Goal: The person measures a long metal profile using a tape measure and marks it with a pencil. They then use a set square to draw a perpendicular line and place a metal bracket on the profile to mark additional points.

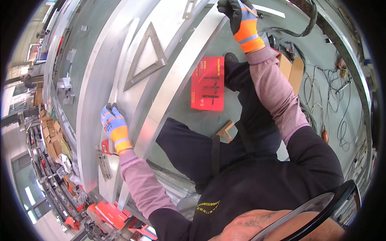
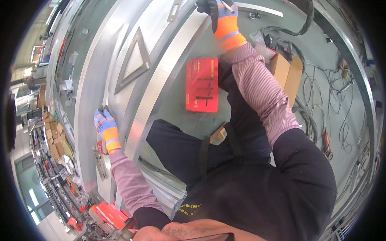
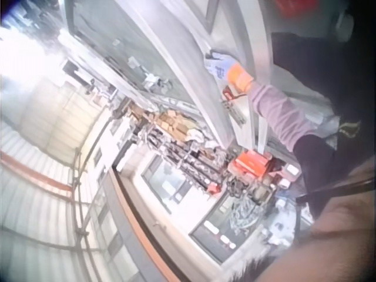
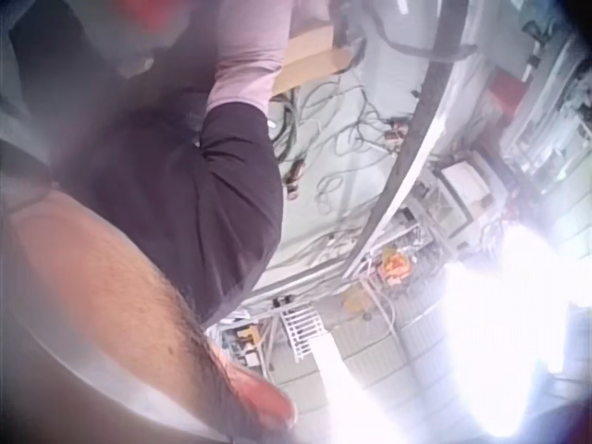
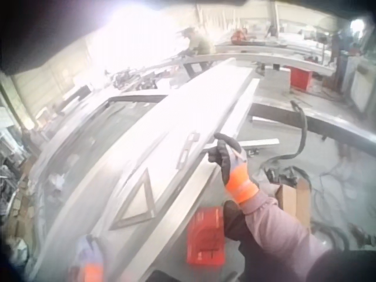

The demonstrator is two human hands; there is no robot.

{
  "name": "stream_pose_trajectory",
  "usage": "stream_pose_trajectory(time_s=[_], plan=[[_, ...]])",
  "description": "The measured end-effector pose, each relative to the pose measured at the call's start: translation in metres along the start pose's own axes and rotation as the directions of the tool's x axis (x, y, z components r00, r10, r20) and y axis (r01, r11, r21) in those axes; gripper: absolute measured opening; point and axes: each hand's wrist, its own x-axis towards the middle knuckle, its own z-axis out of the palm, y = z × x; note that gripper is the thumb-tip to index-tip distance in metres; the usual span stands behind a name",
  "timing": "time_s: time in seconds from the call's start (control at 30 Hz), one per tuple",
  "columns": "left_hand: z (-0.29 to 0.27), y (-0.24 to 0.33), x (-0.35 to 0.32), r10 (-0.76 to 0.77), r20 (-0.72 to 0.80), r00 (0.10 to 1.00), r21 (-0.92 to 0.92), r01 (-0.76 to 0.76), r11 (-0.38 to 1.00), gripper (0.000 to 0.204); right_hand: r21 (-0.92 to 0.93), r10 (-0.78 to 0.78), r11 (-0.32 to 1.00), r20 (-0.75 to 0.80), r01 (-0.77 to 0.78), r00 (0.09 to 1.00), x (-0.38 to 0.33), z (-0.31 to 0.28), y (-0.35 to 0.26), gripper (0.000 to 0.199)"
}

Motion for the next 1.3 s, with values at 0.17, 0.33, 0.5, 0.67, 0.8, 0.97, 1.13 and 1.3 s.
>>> stream_pose_trajectory(time_s=[0.17,0.33,0.5,0.67,0.8,0.97,1.13,1.3], plan=[[-0.040,0.026,-0.049,0.020,0.017,1.000,-0.486,-0.009,0.874,0.028,-0.061,0.027,0.998,0.125,-0.020,0.992,-0.016,0.002,-0.008,0.044],[-0.040,0.050,-0.098,0.246,0.068,0.967,-0.310,-0.214,0.926,0.031,-0.171,-0.147,0.959,0.380,0.226,0.913,-0.038,0.021,-0.008,0.045],[-0.035,0.061,-0.099,0.157,0.128,0.979,-0.282,-0.116,0.952,0.033,-0.416,-0.159,0.673,0.726,0.612,0.669,-0.054,0.025,-0.008,0.044],[-0.033,0.046,-0.090,0.128,0.318,0.939,-0.500,0.052,0.864,0.032,-0.506,-0.141,0.303,0.814,0.807,0.563,-0.064,0.028,-0.003,0.046],[-0.029,0.040,-0.088,0.223,0.226,0.948,-0.566,-0.058,0.822,0.031,-0.557,-0.048,0.201,0.816,0.806,0.576,-0.064,0.029,0.005,0.048],[-0.035,0.041,-0.089,0.246,0.248,0.937,-0.534,-0.079,0.842,0.032,-0.461,-0.016,0.315,0.871,0.829,0.491,-0.062,0.031,-0.014,0.057],[-0.039,0.043,-0.093,0.278,0.223,0.934,-0.440,-0.158,0.884,0.032,-0.461,0.010,0.310,0.876,0.832,0.482,-0.060,0.028,-0.004,0.052],[-0.025,0.045,-0.084,0.177,0.222,0.959,-0.414,-0.071,0.907,0.033,-0.480,-0.163,0.270,0.832,0.835,0.531,-0.065,0.048,-0.007,0.039]])
